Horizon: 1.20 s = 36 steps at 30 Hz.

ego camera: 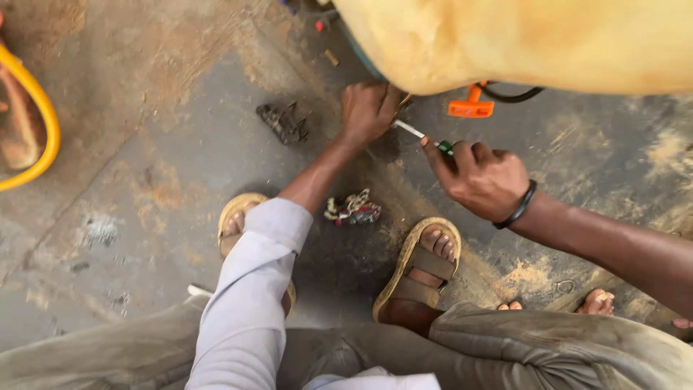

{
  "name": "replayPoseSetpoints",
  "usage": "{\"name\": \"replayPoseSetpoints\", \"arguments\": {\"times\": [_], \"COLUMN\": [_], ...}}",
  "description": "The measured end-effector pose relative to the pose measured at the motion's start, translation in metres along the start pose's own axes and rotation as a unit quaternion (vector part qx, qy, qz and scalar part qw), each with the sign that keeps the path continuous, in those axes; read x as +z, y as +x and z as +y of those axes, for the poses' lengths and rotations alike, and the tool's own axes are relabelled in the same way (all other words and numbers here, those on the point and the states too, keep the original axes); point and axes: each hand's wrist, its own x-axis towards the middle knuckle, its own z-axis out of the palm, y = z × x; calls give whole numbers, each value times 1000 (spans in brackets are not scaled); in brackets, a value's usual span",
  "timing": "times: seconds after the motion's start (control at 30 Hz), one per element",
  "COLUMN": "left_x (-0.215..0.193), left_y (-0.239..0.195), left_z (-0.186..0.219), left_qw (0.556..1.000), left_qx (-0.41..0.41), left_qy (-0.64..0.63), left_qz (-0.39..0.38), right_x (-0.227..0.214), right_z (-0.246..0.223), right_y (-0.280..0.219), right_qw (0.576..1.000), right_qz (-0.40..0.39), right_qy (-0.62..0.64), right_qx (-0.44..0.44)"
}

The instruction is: The user is repairing a small engine component, possibly a carburetor, using various tools.

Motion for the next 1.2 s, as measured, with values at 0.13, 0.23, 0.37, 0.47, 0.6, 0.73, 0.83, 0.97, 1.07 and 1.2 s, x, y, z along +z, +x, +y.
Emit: {"name": "replayPoseSetpoints", "arguments": {"times": [0.13,0.23,0.37,0.47,0.6,0.73,0.83,0.97,1.07,1.2], "left_x": [-7,-3,-1,-6,-5,7,14,8,5,7], "left_y": [3,-4,3,2,0,-2,-3,-1,-1,2], "left_z": [2,2,-2,4,1,-16,-26,-17,-15,-22], "left_qw": [1000,999,999,1000,1000,999,999,999,999,998], "left_qx": [-10,19,7,-15,-5,39,-13,21,15,63], "left_qy": [18,-23,21,2,-11,2,3,14,15,10], "left_qz": [-11,-21,-29,-27,-23,-6,-52,-27,-33,-7], "right_x": [1,-1,-1,2,13,-5,-11,-22,-22,-2], "right_z": [3,1,1,-2,0,10,15,18,24,30], "right_y": [1,-3,4,7,9,28,32,39,44,32], "right_qw": [1000,999,982,948,840,747,564,450,422,298], "right_qz": [-27,0,-40,-56,33,-135,-163,-189,-204,-192], "right_qy": [7,37,150,262,494,522,665,708,709,769], "right_qx": [-11,11,106,173,222,389,462,510,527,531]}}
